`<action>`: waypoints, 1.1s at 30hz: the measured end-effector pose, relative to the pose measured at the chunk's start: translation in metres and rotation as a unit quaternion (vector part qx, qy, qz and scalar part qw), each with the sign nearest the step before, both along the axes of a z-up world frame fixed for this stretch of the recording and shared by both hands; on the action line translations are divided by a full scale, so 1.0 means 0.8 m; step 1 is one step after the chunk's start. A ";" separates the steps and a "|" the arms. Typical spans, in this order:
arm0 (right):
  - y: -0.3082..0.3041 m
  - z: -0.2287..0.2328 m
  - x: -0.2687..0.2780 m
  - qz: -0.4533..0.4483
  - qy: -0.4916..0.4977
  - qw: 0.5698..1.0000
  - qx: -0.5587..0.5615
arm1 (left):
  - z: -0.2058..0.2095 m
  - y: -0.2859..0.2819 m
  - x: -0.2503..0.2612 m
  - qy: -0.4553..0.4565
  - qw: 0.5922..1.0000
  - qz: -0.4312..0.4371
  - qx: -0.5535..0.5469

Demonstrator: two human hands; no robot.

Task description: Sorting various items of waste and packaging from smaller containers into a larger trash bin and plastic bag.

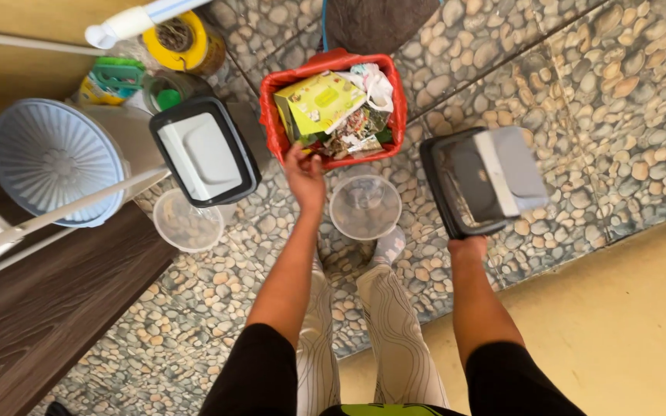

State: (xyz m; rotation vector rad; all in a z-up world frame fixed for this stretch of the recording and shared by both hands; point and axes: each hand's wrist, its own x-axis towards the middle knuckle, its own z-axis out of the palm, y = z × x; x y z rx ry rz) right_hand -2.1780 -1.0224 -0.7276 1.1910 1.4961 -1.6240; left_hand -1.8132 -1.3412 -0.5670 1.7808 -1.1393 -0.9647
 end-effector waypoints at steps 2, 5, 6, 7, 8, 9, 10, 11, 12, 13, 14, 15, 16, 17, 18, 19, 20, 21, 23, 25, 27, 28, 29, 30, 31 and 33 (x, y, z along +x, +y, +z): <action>-0.024 -0.009 0.001 -0.021 0.015 0.998 0.065 | 0.010 -0.015 0.006 -0.045 0.999 -0.010 0.023; -0.044 -0.065 -0.007 -0.024 0.043 0.991 0.128 | -0.018 -0.036 0.031 -0.155 0.986 -0.052 0.013; -0.044 -0.088 -0.012 -0.007 0.062 0.989 0.132 | -0.034 -0.041 0.041 -0.213 0.973 -0.086 -0.015; -0.056 -0.085 -0.013 -0.008 0.061 0.989 0.133 | -0.038 -0.049 0.043 -0.213 0.973 -0.088 -0.014; -0.068 -0.082 -0.014 0.001 0.025 0.992 0.122 | -0.041 -0.057 0.045 -0.226 0.968 -0.108 0.012; -0.079 -0.078 -0.015 0.012 -0.013 0.994 0.111 | -0.043 -0.063 0.047 -0.238 0.962 -0.127 0.038; -0.086 -0.070 -0.014 0.012 -0.014 0.993 0.113 | -0.042 -0.067 0.041 -0.239 0.962 -0.127 0.041; -0.094 -0.061 -0.013 0.028 -0.069 0.993 0.095 | -0.040 -0.072 0.037 -0.220 0.962 -0.126 0.106; -0.102 -0.051 -0.011 0.044 -0.124 0.988 0.076 | -0.036 -0.076 0.033 -0.199 0.957 -0.124 0.171; -0.093 -0.059 -0.014 0.046 -0.125 0.988 0.077 | -0.042 -0.079 0.033 -0.200 0.957 -0.123 0.172; -0.085 -0.064 -0.017 0.080 -0.138 0.986 0.037 | -0.046 -0.082 0.034 -0.174 0.960 -0.119 0.187; -0.079 -0.069 -0.024 0.113 -0.149 0.982 -0.004 | -0.052 -0.087 0.031 -0.145 0.962 -0.116 0.200; -0.081 -0.057 -0.024 0.114 -0.148 0.982 -0.005 | -0.061 -0.087 0.032 -0.143 0.963 -0.115 0.199; -0.086 -0.046 -0.024 0.195 -0.122 0.968 0.101 | -0.069 -0.088 0.033 -0.127 0.967 -0.108 0.192; -0.090 -0.034 -0.024 0.273 -0.094 0.935 0.205 | -0.077 -0.089 0.035 -0.111 0.971 -0.101 0.186; -0.119 0.011 -0.007 0.275 -0.091 0.936 0.202 | -0.077 -0.092 0.032 -0.109 0.972 -0.099 0.182; -0.147 0.056 0.010 0.277 -0.035 0.934 0.224 | -0.077 -0.095 0.029 -0.111 0.978 -0.095 0.148; -0.168 0.104 0.030 0.278 0.019 0.928 0.249 | -0.076 -0.091 0.028 -0.113 0.982 -0.091 0.117; -0.113 0.014 0.033 0.330 0.165 0.913 0.174 | -0.047 -0.089 0.018 -0.092 0.988 -0.083 0.095; -0.089 -0.020 0.051 0.373 0.305 0.871 0.095 | -0.014 -0.087 0.010 -0.069 0.992 -0.074 0.075; -0.095 0.002 0.088 0.414 0.322 0.850 0.052 | 0.024 -0.088 0.006 0.014 0.997 -0.051 0.057; -0.102 0.018 0.102 0.418 0.322 0.848 0.052 | 0.028 -0.082 0.010 0.015 0.997 -0.047 0.058; -0.112 0.032 0.116 0.427 0.298 0.852 0.045 | 0.031 -0.080 0.012 0.023 0.999 -0.039 0.027; -0.122 0.045 0.130 0.437 0.274 0.856 0.038 | 0.035 -0.077 0.015 0.032 0.999 -0.031 -0.004; -0.143 0.078 0.141 0.439 0.274 0.855 0.038 | 0.027 -0.071 0.019 0.032 0.999 -0.029 -0.003; -0.188 0.141 0.165 0.553 0.375 0.737 0.103 | 0.013 -0.060 0.028 0.060 0.997 -0.002 -0.052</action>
